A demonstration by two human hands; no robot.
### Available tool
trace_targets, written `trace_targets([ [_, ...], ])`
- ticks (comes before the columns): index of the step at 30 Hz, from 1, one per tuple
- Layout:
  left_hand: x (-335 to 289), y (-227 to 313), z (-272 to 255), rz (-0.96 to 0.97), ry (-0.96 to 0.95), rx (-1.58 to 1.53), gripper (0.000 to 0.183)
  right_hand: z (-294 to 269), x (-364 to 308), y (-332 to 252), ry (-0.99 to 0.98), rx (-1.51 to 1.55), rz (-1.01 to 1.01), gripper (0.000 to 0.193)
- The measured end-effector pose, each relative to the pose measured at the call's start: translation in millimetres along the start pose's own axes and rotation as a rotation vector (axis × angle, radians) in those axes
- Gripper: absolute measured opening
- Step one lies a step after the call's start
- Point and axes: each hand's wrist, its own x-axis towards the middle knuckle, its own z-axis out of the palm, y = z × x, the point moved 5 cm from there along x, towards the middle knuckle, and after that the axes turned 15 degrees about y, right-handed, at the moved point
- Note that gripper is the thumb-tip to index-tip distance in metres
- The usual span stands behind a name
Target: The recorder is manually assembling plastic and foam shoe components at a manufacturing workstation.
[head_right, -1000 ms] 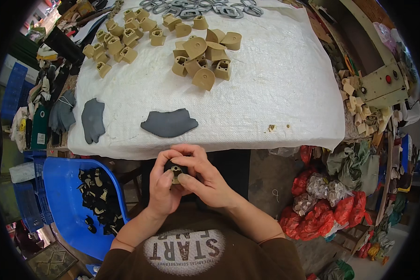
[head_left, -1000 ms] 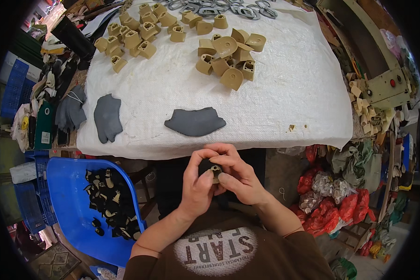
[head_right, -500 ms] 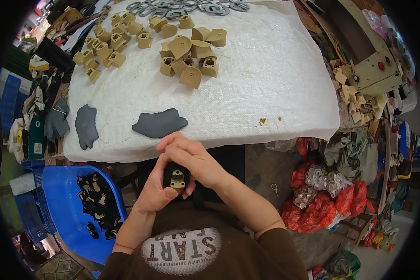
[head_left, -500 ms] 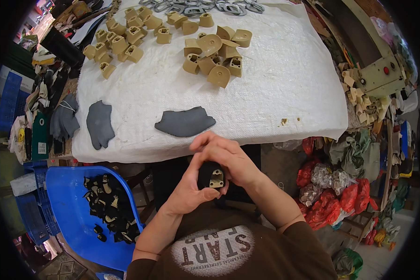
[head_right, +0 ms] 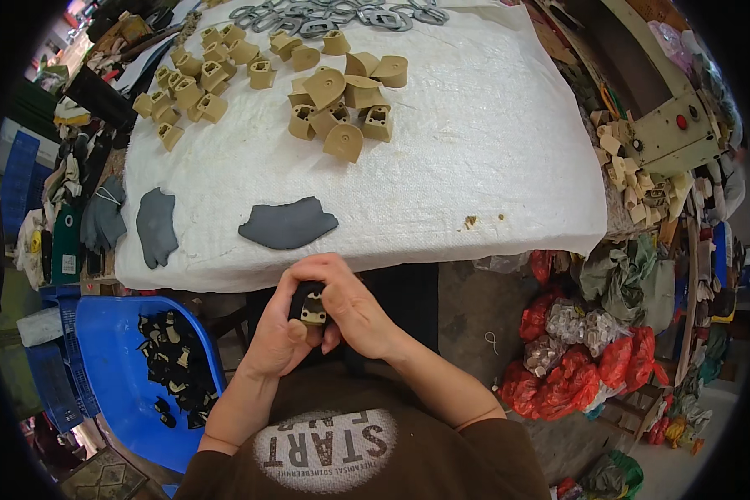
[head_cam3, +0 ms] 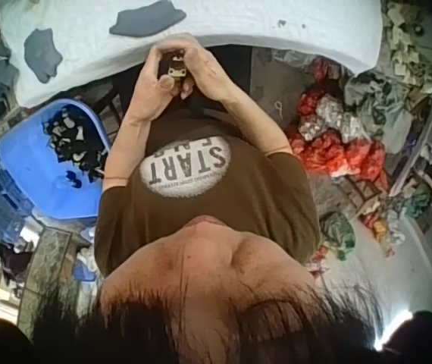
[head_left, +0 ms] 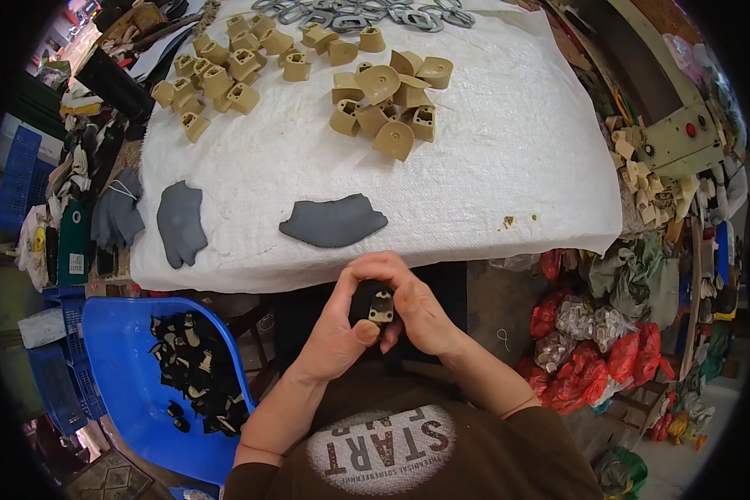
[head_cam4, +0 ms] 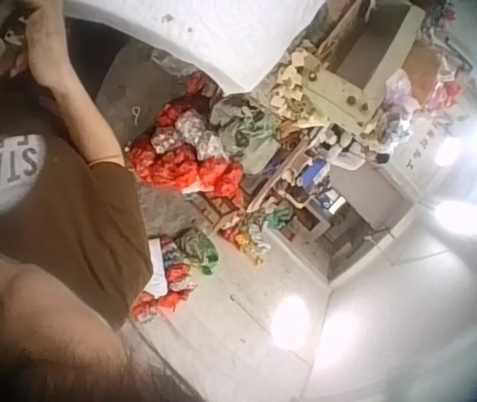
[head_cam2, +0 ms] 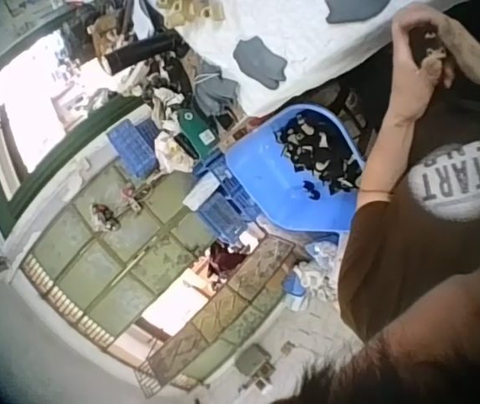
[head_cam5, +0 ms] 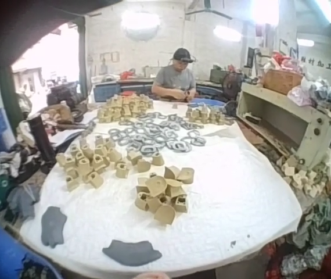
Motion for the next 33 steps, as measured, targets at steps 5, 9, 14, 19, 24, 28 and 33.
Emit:
trace_targets([
  [5, 4, 12, -17, 0.082, 0.251, 0.228, 0.07, -19, -10, -13, 0.331, -0.297, -0.422, 0.036],
  [9, -5, 26, -5, 0.581, 0.383, 0.918, 0.071, 0, -8, -24, 0.283, -0.773, -0.535, 0.044],
  [14, -11, 20, 0, 0.471, 0.318, 0.479, 0.068, -15, -1, -11, 0.296, -0.544, -0.199, 0.04],
  [19, -1, 17, -16, 0.314, 0.067, 0.64, 0.05, -5, -4, -19, -0.02, -0.496, -0.126, 0.042],
  [24, -5, 16, -6, 0.254, 0.094, 0.577, 0.048, -2, -3, -16, 0.044, -0.682, -0.367, 0.041],
  [28, -4, 22, -11, 0.176, 0.139, 0.61, 0.044, -9, -1, -25, 0.105, -0.992, -0.52, 0.035],
  [33, -5, 16, -7, 0.058, -0.005, 0.506, 0.05, -23, 13, -28, 0.116, -0.269, -0.343, 0.015],
])
